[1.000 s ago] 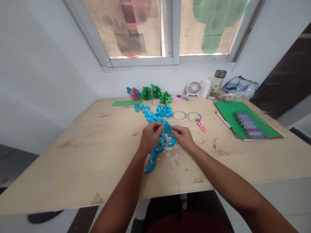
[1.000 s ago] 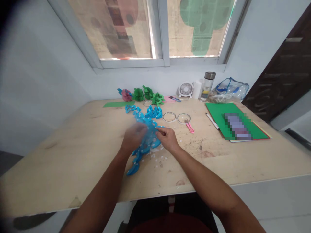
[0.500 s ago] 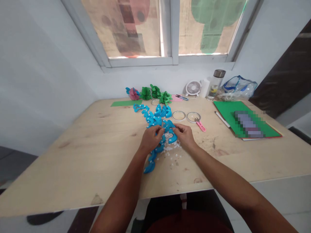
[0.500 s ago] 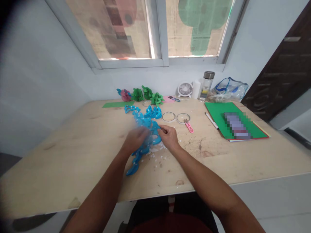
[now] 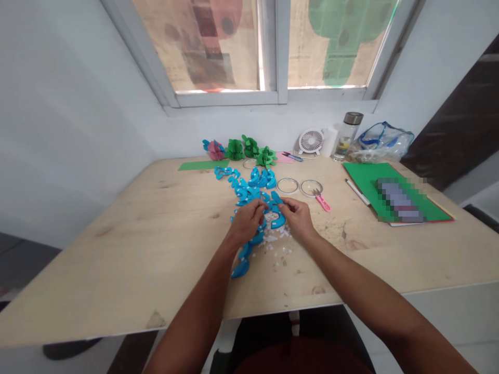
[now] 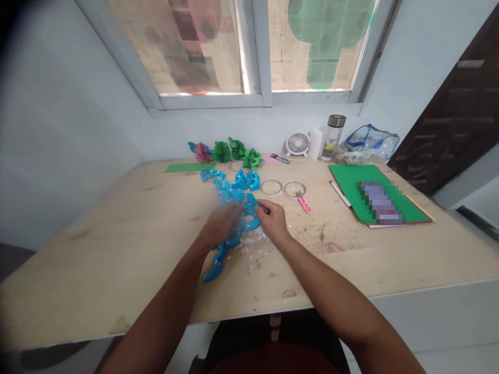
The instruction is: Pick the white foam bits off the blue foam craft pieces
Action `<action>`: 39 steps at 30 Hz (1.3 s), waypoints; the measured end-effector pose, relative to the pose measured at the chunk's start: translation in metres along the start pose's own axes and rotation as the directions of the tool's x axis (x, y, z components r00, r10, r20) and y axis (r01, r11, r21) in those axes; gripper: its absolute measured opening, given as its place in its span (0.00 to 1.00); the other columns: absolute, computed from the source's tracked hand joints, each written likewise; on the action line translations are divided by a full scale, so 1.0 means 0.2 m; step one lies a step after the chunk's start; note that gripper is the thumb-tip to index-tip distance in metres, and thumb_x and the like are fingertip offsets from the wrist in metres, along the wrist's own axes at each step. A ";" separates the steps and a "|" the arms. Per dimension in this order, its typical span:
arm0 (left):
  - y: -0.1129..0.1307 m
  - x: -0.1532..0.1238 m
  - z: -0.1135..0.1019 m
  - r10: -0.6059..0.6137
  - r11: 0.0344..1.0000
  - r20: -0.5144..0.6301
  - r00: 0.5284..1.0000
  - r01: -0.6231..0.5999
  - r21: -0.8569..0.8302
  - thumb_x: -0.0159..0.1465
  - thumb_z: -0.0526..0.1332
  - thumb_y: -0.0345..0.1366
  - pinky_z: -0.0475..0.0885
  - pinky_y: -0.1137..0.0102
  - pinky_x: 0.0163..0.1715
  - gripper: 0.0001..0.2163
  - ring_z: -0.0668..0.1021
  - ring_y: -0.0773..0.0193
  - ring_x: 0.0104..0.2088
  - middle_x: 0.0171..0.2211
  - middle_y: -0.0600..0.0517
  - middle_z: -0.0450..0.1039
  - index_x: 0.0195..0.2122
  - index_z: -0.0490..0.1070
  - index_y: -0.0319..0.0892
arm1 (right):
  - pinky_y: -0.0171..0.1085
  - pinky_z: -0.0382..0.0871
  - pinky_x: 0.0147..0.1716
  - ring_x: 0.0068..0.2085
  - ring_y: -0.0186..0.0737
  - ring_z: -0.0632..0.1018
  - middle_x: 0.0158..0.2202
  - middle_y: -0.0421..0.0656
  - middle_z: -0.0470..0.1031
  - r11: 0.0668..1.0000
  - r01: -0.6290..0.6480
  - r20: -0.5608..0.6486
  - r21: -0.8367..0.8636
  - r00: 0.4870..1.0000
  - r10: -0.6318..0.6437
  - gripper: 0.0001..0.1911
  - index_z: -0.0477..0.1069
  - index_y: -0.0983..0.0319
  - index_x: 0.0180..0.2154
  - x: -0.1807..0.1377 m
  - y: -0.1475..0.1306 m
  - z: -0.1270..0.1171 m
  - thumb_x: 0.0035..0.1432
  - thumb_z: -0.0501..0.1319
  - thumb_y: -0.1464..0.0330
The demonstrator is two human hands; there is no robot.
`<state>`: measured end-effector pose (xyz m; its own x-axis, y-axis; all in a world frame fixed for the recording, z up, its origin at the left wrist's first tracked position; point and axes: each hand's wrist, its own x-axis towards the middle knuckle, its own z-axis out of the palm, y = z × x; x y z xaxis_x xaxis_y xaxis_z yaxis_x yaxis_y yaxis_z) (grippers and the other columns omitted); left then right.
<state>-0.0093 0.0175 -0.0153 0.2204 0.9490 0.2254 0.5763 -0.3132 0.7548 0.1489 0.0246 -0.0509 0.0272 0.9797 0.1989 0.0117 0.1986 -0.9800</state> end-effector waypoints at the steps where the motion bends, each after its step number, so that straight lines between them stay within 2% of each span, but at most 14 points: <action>1: 0.00 0.00 0.00 -0.007 1.000 0.015 1.000 0.007 0.016 0.62 0.49 0.37 0.65 0.73 0.23 0.11 0.69 0.68 0.18 0.16 0.57 0.66 0.28 0.69 0.42 | 0.35 0.68 0.25 0.29 0.40 0.75 0.29 0.42 0.76 1.000 0.002 -0.002 -0.001 1.000 -0.002 0.18 0.77 0.64 0.40 0.00 0.00 0.00 0.51 0.61 0.60; 4: 0.01 0.00 0.00 0.033 0.998 0.018 0.999 -0.034 0.059 0.59 0.53 0.36 0.67 0.72 0.27 0.09 0.73 0.65 0.24 0.20 0.54 0.71 0.25 0.70 0.42 | 0.35 0.68 0.25 0.28 0.39 0.75 0.28 0.42 0.76 1.000 0.007 -0.007 0.002 1.000 -0.007 0.18 0.77 0.64 0.39 0.00 0.00 0.00 0.50 0.61 0.60; 6: 0.00 0.00 -0.01 0.088 0.994 -0.008 0.996 -0.088 0.065 0.57 0.54 0.32 0.69 0.71 0.32 0.07 0.75 0.64 0.30 0.28 0.52 0.75 0.29 0.72 0.42 | 0.35 0.68 0.26 0.28 0.39 0.75 0.28 0.42 0.77 1.000 0.008 -0.011 0.016 1.000 -0.008 0.18 0.77 0.65 0.39 0.00 0.00 0.00 0.50 0.61 0.60; 8: -0.01 0.00 0.00 0.105 0.993 -0.021 0.994 -0.104 0.049 0.57 0.52 0.30 0.69 0.70 0.33 0.10 0.76 0.64 0.32 0.32 0.51 0.76 0.32 0.73 0.42 | 0.35 0.68 0.26 0.29 0.39 0.75 0.29 0.43 0.77 1.000 0.007 -0.015 0.026 1.000 -0.007 0.17 0.77 0.64 0.38 0.00 0.00 0.00 0.50 0.61 0.61; 12: -0.02 0.00 0.01 0.067 0.998 -0.017 0.998 -0.067 0.011 0.60 0.48 0.31 0.68 0.71 0.27 0.12 0.73 0.66 0.25 0.25 0.53 0.73 0.34 0.71 0.41 | 0.34 0.67 0.24 0.29 0.40 0.75 0.28 0.42 0.77 1.000 0.006 -0.011 0.028 1.000 -0.005 0.17 0.78 0.64 0.38 0.00 0.00 0.00 0.50 0.61 0.60; 15: -0.03 0.01 0.02 0.052 0.999 -0.017 0.999 -0.052 0.016 0.61 0.49 0.34 0.67 0.72 0.25 0.11 0.72 0.66 0.23 0.23 0.54 0.71 0.35 0.71 0.41 | 0.34 0.67 0.24 0.28 0.40 0.75 0.28 0.42 0.77 1.000 0.004 -0.008 0.019 1.000 -0.004 0.17 0.77 0.64 0.38 0.00 0.01 0.00 0.50 0.61 0.60; 18: -0.04 0.01 0.02 0.042 0.998 -0.018 0.999 -0.042 0.042 0.59 0.54 0.37 0.68 0.71 0.27 0.09 0.74 0.64 0.27 0.25 0.53 0.74 0.33 0.73 0.42 | 0.34 0.67 0.24 0.28 0.40 0.75 0.28 0.42 0.77 1.000 -0.001 -0.013 0.013 1.000 0.001 0.17 0.77 0.64 0.39 0.00 0.01 0.00 0.50 0.61 0.61; 22: -0.03 0.00 0.02 0.063 0.998 -0.055 0.997 -0.062 0.009 0.57 0.57 0.35 0.70 0.70 0.31 0.08 0.76 0.64 0.30 0.32 0.52 0.77 0.33 0.75 0.43 | 0.34 0.67 0.25 0.29 0.39 0.75 0.30 0.43 0.77 1.000 0.000 -0.005 0.014 1.000 0.000 0.17 0.77 0.64 0.39 0.00 -0.01 0.00 0.50 0.61 0.62; 25: -0.01 0.00 0.02 0.002 0.999 -0.089 0.996 -0.006 -0.048 0.58 0.56 0.37 0.70 0.71 0.30 0.09 0.76 0.64 0.29 0.30 0.52 0.78 0.33 0.75 0.43 | 0.35 0.67 0.26 0.29 0.39 0.75 0.30 0.43 0.77 1.000 0.004 -0.007 0.017 1.000 -0.003 0.16 0.77 0.64 0.39 -0.01 -0.02 0.00 0.51 0.61 0.62; 28: 0.03 0.00 0.02 -0.094 0.983 -0.080 0.992 0.080 -0.164 0.60 0.55 0.41 0.69 0.72 0.24 0.12 0.75 0.65 0.24 0.25 0.52 0.77 0.30 0.74 0.41 | 0.35 0.67 0.26 0.29 0.39 0.74 0.30 0.43 0.77 1.000 0.011 0.003 0.014 1.000 -0.011 0.16 0.77 0.64 0.39 -0.01 -0.02 0.00 0.51 0.61 0.62; 31: 0.05 -0.01 0.03 -0.163 0.948 -0.033 0.986 0.147 -0.282 0.58 0.57 0.42 0.67 0.74 0.20 0.12 0.73 0.67 0.21 0.23 0.52 0.75 0.27 0.72 0.39 | 0.34 0.67 0.26 0.29 0.39 0.74 0.30 0.42 0.78 1.000 0.010 -0.003 0.005 1.000 -0.010 0.17 0.77 0.64 0.40 -0.01 -0.01 0.00 0.51 0.61 0.62; 35: 0.07 -0.01 0.05 -0.238 0.896 0.053 0.970 0.240 -0.374 0.55 0.60 0.39 0.64 0.76 0.16 0.09 0.72 0.68 0.19 0.20 0.53 0.73 0.26 0.71 0.39 | 0.34 0.67 0.25 0.28 0.38 0.74 0.29 0.42 0.77 1.000 -0.002 -0.002 -0.002 1.000 0.002 0.17 0.77 0.65 0.40 -0.01 -0.01 0.01 0.51 0.60 0.62; 39: 0.08 -0.02 0.06 -0.277 0.828 0.102 0.955 0.291 -0.479 0.53 0.61 0.38 0.62 0.76 0.15 0.08 0.70 0.70 0.17 0.19 0.54 0.72 0.24 0.70 0.38 | 0.34 0.66 0.25 0.26 0.37 0.73 0.27 0.41 0.76 1.000 0.026 0.027 0.016 0.999 -0.027 0.16 0.77 0.64 0.38 -0.02 -0.02 0.01 0.51 0.61 0.62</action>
<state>0.0080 0.0082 -0.0113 0.1310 0.9898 -0.0565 0.1643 0.0345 0.9858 0.1471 0.0207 -0.0482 0.0003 0.9744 0.2249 -0.0039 0.2249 -0.9744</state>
